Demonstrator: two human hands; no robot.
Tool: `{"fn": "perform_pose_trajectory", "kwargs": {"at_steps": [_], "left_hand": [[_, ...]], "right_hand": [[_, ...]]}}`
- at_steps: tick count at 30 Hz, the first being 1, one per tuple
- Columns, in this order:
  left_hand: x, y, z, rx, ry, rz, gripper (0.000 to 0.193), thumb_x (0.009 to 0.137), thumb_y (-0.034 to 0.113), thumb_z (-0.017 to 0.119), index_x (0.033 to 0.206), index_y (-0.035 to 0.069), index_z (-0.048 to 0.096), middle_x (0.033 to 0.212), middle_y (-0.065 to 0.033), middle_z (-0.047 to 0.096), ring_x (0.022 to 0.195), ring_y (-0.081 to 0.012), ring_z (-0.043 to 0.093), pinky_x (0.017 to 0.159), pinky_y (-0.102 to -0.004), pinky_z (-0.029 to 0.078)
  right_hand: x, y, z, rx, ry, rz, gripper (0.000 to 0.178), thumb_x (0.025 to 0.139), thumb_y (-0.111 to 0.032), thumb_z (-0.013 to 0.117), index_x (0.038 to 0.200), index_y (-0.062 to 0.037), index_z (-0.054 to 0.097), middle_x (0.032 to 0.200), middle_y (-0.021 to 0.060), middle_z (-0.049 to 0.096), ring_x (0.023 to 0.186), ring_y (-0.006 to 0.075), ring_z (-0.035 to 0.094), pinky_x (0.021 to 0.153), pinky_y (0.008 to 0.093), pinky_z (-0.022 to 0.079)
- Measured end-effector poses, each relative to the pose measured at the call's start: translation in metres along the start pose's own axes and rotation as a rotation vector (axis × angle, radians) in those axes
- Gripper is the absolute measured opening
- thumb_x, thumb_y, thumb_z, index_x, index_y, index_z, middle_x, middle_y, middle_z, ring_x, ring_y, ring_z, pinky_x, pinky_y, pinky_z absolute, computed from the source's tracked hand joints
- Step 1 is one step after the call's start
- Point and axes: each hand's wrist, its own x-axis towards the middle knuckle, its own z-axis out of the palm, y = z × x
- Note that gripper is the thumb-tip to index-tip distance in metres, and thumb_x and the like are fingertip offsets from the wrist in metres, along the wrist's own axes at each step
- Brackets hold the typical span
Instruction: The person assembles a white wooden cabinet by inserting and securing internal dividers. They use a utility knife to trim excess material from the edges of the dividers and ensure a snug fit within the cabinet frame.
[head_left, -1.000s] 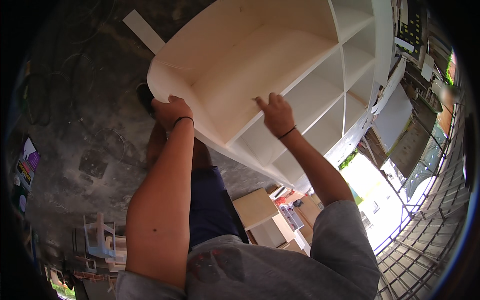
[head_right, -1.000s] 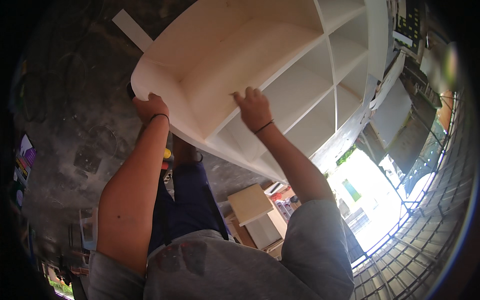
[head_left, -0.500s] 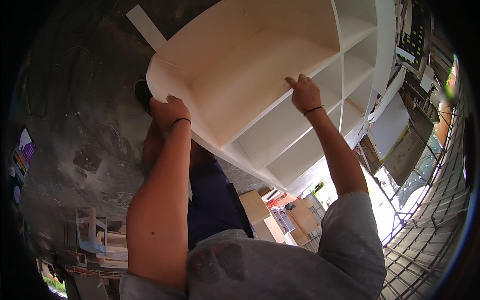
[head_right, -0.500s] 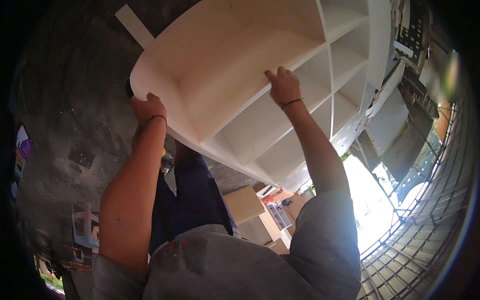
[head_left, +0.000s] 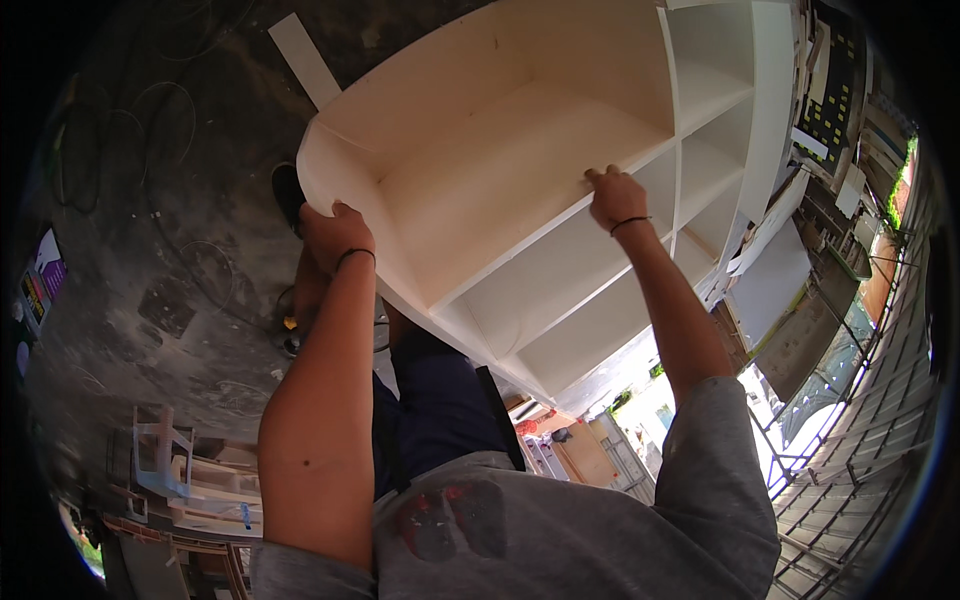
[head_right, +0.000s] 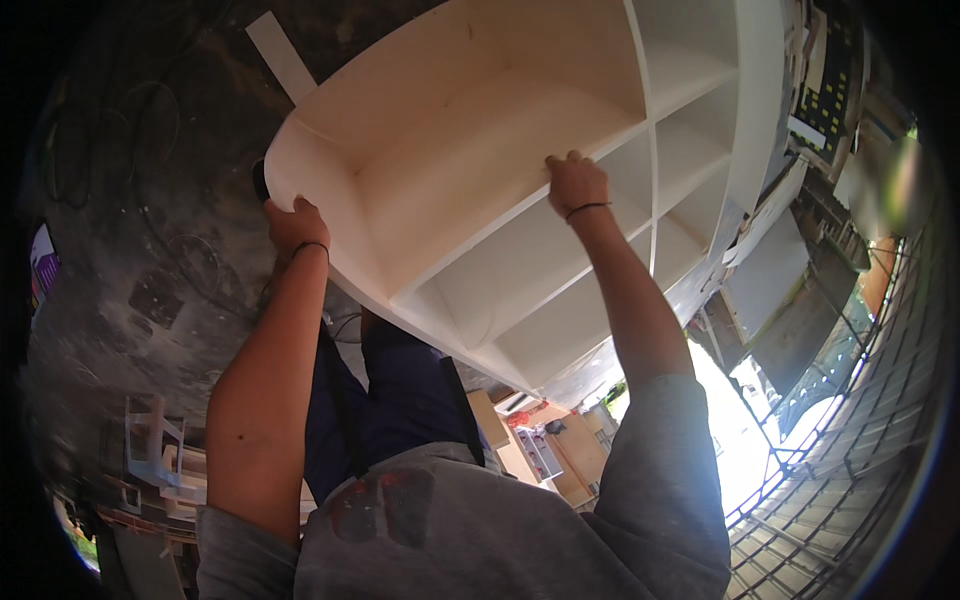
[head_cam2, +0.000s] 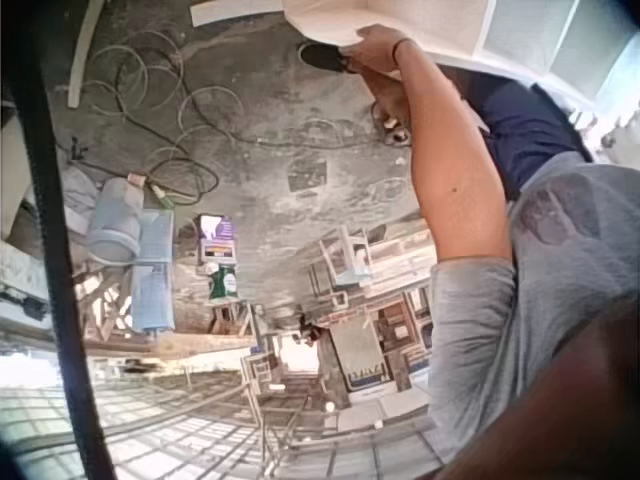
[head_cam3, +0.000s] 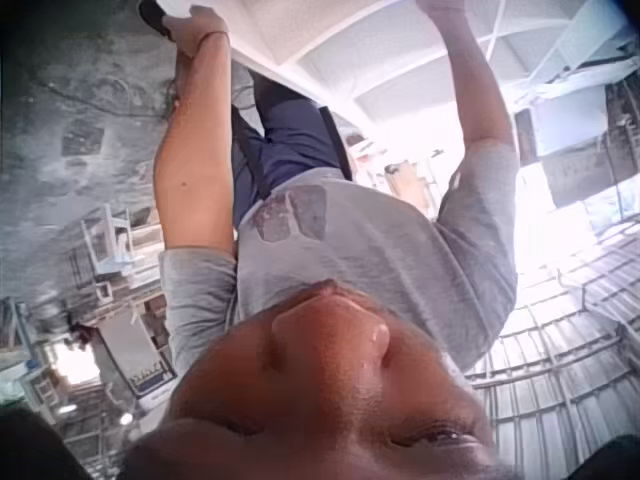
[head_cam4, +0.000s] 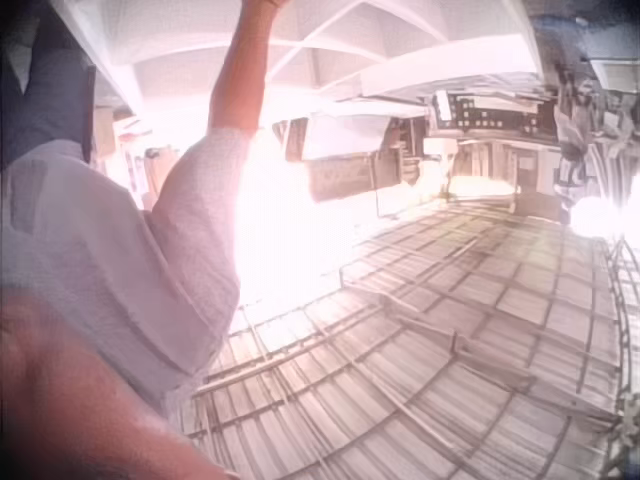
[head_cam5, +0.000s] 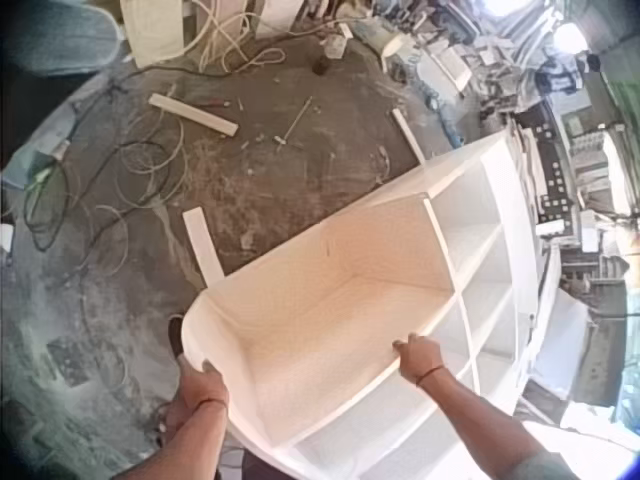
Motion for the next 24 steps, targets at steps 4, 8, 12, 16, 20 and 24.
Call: {"fn": "perform_pose_trajectory", "kwargs": {"at_steps": [4,8,12,16,20,24], "left_hand": [[0.001,-0.006,0.001,0.002,-0.002,-0.034,0.042,0.091,0.023,0.057,0.125,0.002,0.047,0.119,-0.0220,0.060,0.106,-0.0392,0.061,0.089,-0.0466,0.051],[0.006,-0.009,0.002,0.022,-0.004,-0.019,0.042,0.091,0.024,0.057,0.125,0.002,0.047,0.120,-0.0217,0.059,0.106,-0.0390,0.061,0.089,-0.0465,0.051],[0.000,-0.001,-0.005,0.040,-0.003,-0.023,0.042,0.091,0.024,0.057,0.125,0.002,0.047,0.120,-0.0217,0.059,0.107,-0.0385,0.061,0.088,-0.0467,0.051],[0.002,-0.001,-0.001,0.040,0.002,-0.011,0.040,0.091,0.023,0.057,0.124,0.002,0.047,0.118,-0.0216,0.061,0.106,-0.0387,0.062,0.087,-0.0467,0.052],[-0.003,-0.001,-0.005,0.012,0.020,-0.005,0.040,0.090,0.023,0.058,0.122,0.002,0.047,0.113,-0.0219,0.064,0.103,-0.0396,0.063,0.086,-0.0468,0.052],[-0.002,0.000,-0.005,-0.007,0.030,0.003,0.041,0.090,0.022,0.059,0.123,0.002,0.048,0.112,-0.0229,0.065,0.104,-0.0395,0.063,0.087,-0.0467,0.052]], "right_hand": [[-0.077,-0.141,0.038,0.099,-0.102,-0.356,0.034,0.079,-0.007,0.054,0.109,-0.0167,0.068,0.095,0.0130,0.059,0.092,0.0310,0.062,0.071,0.0426,0.054],[-0.063,-0.133,0.014,0.115,-0.134,-0.350,0.036,0.079,-0.008,0.055,0.111,-0.0172,0.067,0.098,0.0130,0.060,0.090,0.0315,0.064,0.074,0.0438,0.055],[0.018,-0.002,-0.017,-0.054,-0.004,0.035,0.039,0.082,-0.007,0.051,0.116,-0.0185,0.066,0.105,0.0132,0.065,0.094,0.0313,0.066,0.077,0.0442,0.055],[0.009,0.005,0.001,-0.014,-0.017,-0.025,0.022,0.087,-0.016,0.052,0.101,-0.0162,0.069,0.097,0.0144,0.064,0.089,0.0330,0.066,0.074,0.0462,0.054],[-0.066,-0.141,0.045,0.134,-0.061,-0.321,0.019,0.088,-0.022,0.054,0.092,-0.0129,0.071,0.090,0.0119,0.062,0.089,0.0297,0.064,0.069,0.0450,0.054],[-0.084,-0.176,0.035,0.232,-0.193,-0.382,0.021,0.089,-0.020,0.052,0.091,-0.0136,0.072,0.094,0.0120,0.064,0.091,0.0297,0.065,0.071,0.0448,0.054]]}}
